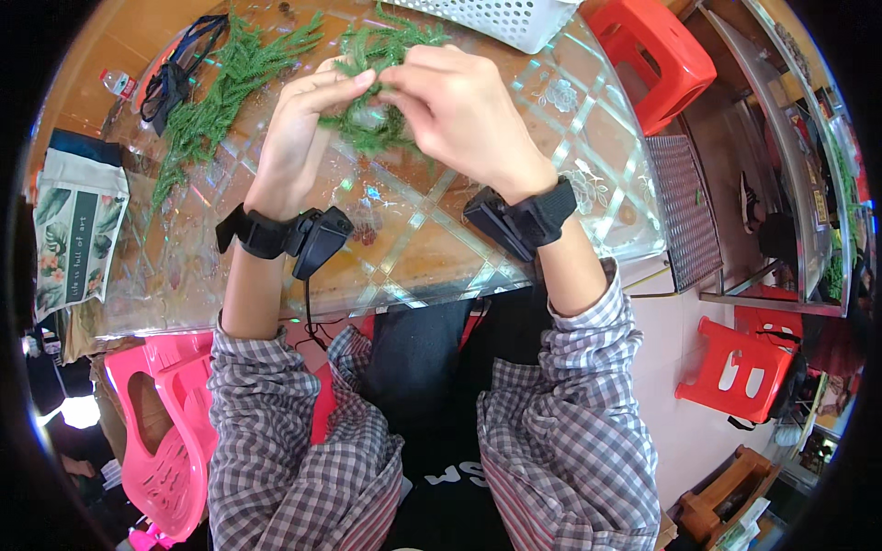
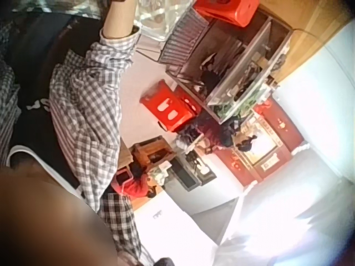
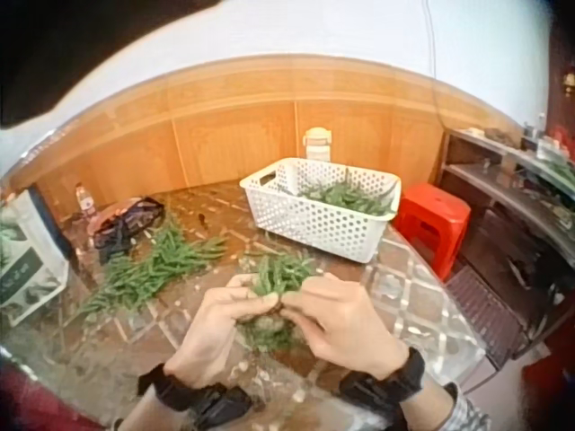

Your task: Sorting through a bunch of green herbs on a table, picking off specific leaves or segments.

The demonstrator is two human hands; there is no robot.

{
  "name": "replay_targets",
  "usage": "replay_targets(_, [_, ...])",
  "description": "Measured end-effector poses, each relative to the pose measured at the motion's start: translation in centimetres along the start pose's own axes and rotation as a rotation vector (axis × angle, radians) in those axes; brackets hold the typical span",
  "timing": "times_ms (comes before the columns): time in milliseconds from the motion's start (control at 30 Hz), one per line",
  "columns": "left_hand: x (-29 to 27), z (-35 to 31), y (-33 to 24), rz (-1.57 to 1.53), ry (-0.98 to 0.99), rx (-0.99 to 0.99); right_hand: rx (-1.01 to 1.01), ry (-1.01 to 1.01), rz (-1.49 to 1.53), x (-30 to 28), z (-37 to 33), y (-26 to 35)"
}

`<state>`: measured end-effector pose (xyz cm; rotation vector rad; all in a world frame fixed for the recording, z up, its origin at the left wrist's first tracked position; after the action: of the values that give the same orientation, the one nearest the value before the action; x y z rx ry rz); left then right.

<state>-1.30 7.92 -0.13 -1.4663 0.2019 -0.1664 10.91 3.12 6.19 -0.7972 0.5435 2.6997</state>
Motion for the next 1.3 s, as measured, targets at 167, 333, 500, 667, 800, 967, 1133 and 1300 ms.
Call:
replay_targets(167, [-0.3, 0.2, 0.1, 0.229, -0.020, 0.088, 0.562, 0.118, 0.330, 1.8, -1.9, -4.4])
replay_targets(333, [-1.1, 0.4, -0.3, 0.429, -0.038, 0.163, 0.737, 0.241, 0.486, 3.2, -2.8, -5.6])
replay_targets(500, [-2.1, 0.6, -1.6, 0.436, -0.106, 0.212, 0.723, 0.167, 0.506, 3.0, -3.0, -6.0])
replay_targets(667, [-3.1, -0.2, -3.3, 0.568, -0.273, 0.320, 0.838, 0.238, 0.554, 3.4, -3.6, -6.7])
replay_targets(800, [-2.1, -1.1, -4.5, 0.761, -0.362, 0.490, 0.908, 0.200, 0.631, 3.6, -4.1, -7.4])
replay_targets(967, [0.1, -1.8, -5.4, 1.002, -0.365, 0.617, 0.865, 0.104, 0.729, 3.5, -4.2, -7.9])
replay_targets(1133, [0.6, -2.0, -5.3, 1.116, -0.366, 0.682, 0.811, 0.056, 0.825, 2.9, -3.4, -7.2])
replay_targets(1300, [0.5, -2.0, -5.2, 1.148, -0.397, 0.714, 0.900, -0.202, 1.066, 2.4, -3.9, -7.7])
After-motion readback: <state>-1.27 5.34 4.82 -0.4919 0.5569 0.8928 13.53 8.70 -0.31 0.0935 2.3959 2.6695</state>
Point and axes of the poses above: each hand's wrist, its own z-axis towards the middle knuckle, its own x-axis out of the palm, y = z × x, the point moved 8 cm from there along z, towards the middle knuckle, and after that the axes turned 10 degrees about z, right-handed, at the moved point
